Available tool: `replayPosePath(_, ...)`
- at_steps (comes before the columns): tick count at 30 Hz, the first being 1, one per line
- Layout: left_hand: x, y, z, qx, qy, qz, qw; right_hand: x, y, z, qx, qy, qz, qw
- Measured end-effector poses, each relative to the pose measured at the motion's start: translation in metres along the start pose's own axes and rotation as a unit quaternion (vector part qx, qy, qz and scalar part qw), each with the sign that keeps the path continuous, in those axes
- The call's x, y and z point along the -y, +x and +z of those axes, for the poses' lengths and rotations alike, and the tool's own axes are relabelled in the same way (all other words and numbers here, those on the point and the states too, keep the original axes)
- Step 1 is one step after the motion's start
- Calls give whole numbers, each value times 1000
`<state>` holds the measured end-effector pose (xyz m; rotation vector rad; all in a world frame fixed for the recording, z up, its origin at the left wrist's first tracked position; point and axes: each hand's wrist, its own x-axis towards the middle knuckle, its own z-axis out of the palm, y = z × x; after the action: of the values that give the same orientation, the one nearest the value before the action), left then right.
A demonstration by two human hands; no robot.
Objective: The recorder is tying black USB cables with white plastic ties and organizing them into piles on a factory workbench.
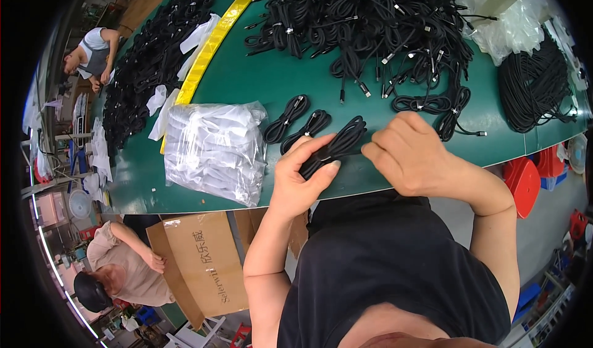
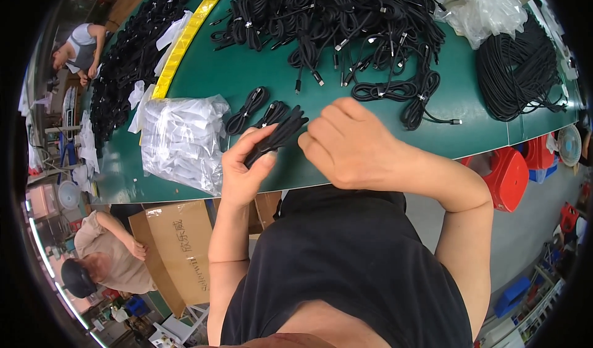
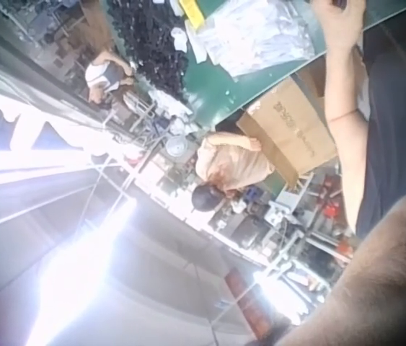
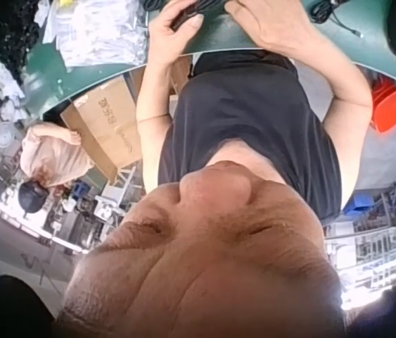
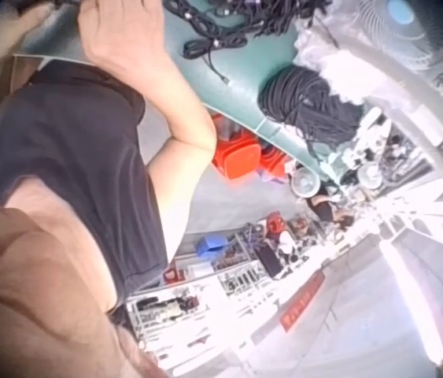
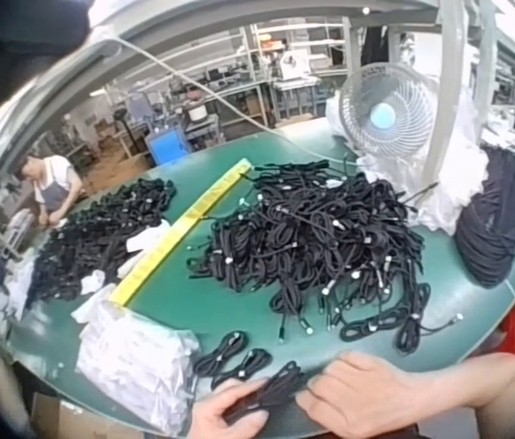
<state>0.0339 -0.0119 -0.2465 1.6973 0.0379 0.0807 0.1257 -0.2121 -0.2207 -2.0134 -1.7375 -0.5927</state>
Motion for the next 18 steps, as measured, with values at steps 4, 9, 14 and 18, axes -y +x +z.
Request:
replayPosePath(4,3,-2,0,-10,71,10,997,2,-3,2,20,-40,19,999)
replayPosePath(9,-1,-2,7,-28,110,62,992,3,-1,1,40,-45,24,998)
replayPosePath(14,-1,-2,10,-42,106,52,992,4,3,4,38,-54,15,998)
replayPosePath(18,-1,-2,17,-39,104,42,993,12,5,11,23,-35,1,999)
